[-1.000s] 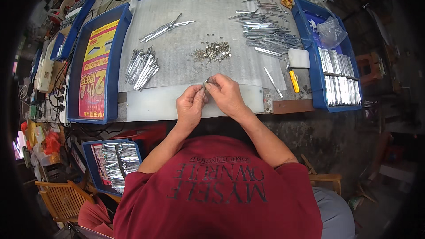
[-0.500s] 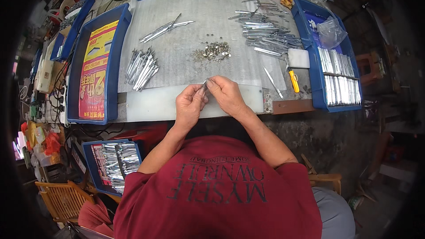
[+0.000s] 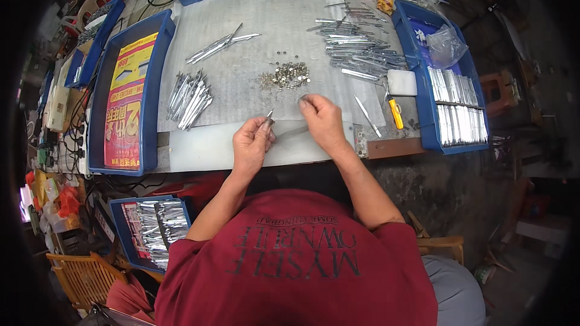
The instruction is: The person assembles metal components by repeatedly picking up metal strips and small round pieces from the work table and attaching the round pieces onto the ends of the strips by hand.
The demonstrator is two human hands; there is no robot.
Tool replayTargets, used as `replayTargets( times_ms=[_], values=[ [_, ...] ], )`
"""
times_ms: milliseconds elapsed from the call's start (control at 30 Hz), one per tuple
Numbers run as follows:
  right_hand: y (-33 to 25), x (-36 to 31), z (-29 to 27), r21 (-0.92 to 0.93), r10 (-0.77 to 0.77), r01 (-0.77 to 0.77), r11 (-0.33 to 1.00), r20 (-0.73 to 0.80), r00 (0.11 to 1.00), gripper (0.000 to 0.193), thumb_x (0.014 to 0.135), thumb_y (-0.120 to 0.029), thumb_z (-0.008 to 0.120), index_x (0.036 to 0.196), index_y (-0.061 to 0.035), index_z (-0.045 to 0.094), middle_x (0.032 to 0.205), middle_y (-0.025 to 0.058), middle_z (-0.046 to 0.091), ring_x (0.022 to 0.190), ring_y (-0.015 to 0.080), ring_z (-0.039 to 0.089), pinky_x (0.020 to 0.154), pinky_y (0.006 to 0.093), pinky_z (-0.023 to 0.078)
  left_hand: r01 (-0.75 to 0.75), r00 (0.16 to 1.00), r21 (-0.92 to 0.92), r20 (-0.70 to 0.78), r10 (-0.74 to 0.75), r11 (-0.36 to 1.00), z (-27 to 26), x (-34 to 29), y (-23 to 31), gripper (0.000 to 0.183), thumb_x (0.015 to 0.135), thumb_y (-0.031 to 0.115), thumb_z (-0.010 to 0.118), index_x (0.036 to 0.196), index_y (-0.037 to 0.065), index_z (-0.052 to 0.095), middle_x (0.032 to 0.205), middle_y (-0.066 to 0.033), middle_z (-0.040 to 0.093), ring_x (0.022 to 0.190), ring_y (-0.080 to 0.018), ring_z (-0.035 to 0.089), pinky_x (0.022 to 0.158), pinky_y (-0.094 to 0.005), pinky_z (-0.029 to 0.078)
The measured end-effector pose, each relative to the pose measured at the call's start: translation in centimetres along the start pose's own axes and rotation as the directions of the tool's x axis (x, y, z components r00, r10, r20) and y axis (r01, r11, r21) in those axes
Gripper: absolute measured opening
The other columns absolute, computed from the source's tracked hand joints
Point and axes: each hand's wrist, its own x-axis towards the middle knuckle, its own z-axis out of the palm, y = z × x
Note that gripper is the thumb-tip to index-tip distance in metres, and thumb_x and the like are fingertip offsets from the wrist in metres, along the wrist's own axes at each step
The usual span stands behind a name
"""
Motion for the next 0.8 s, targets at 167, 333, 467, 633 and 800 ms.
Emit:
replayTargets(
  times_ms=[167, 333, 467, 633, 800],
  values=[
    [0.2, 2.5, -1.6, -0.22, -0.133, 0.115, 0.969, -0.069, 0.989, 0.014, 0.074, -0.008, 0.054, 0.082, 0.0034, 0.057, 0.077, 0.0159, 0.059, 0.069, 0.0271, 0.057, 0.061, 0.0325, 0.044, 0.025, 1.0, 0.009, 0.002, -0.025, 1.0, -0.2, 0.0, -0.2, 0.012, 0.086, 0.009, 0.047, 0.088, -0.001, 0.052, 0.063, -0.0013, 0.05, 0.048, -0.0025, 0.036, 0.042, -0.016, 0.029],
    [1.4, 4.7, -1.4, -0.476, -0.313, 0.303, 0.825, 0.061, 0.948, 0.011, 0.072, -0.007, 0.056, 0.078, 0.0014, 0.058, 0.077, 0.0174, 0.058, 0.073, 0.0316, 0.055, 0.063, 0.0378, 0.044, 0.003, 1.0, 0.029, -0.006, -0.002, 1.0, -0.2, 0.0, -0.6, 0.013, 0.086, 0.01, 0.047, 0.088, -0.001, 0.052, 0.063, -0.0012, 0.05, 0.048, -0.0025, 0.036, 0.042, -0.0158, 0.029],
    [2.2, 5.8, -0.9, -0.541, -0.332, 0.346, 0.767, 0.128, 0.935, 0.009, 0.07, -0.007, 0.056, 0.073, 0.0018, 0.056, 0.072, 0.0174, 0.056, 0.07, 0.0324, 0.055, 0.062, 0.0387, 0.044, 0.03, 1.0, 0.058, -0.003, -0.03, 0.998, -0.2, -0.1, -0.3, 0.012, 0.086, 0.011, 0.047, 0.088, -0.001, 0.052, 0.064, -0.0009, 0.05, 0.048, -0.0024, 0.036, 0.043, -0.0158, 0.029],
    [2.4, 6.1, -0.2, -0.69, -0.372, 0.392, 0.609, 0.189, 0.909, 0.003, 0.067, -0.001, 0.051, 0.065, 0.0013, 0.051, 0.066, 0.0175, 0.053, 0.066, 0.033, 0.054, 0.062, 0.0404, 0.045, 0.007, 1.0, 0.081, 0.006, -0.008, 0.997, -0.1, -0.1, -0.3, 0.012, 0.086, 0.011, 0.047, 0.088, -0.001, 0.052, 0.064, -0.0009, 0.05, 0.048, -0.0024, 0.036, 0.043, -0.0158, 0.029],
    [1.9, 6.1, 0.2, -0.729, -0.331, 0.357, 0.583, 0.188, 0.925, 0.003, 0.065, 0.0, 0.049, 0.066, 0.0014, 0.052, 0.068, 0.0179, 0.054, 0.067, 0.0328, 0.054, 0.062, 0.041, 0.045, 0.0, 1.0, 0.065, 0.02, -0.001, 0.998, -0.3, -0.1, -0.6, 0.012, 0.086, 0.01, 0.047, 0.089, -0.001, 0.051, 0.064, -0.0013, 0.05, 0.048, -0.0027, 0.037, 0.043, -0.0162, 0.03]
  ],
)
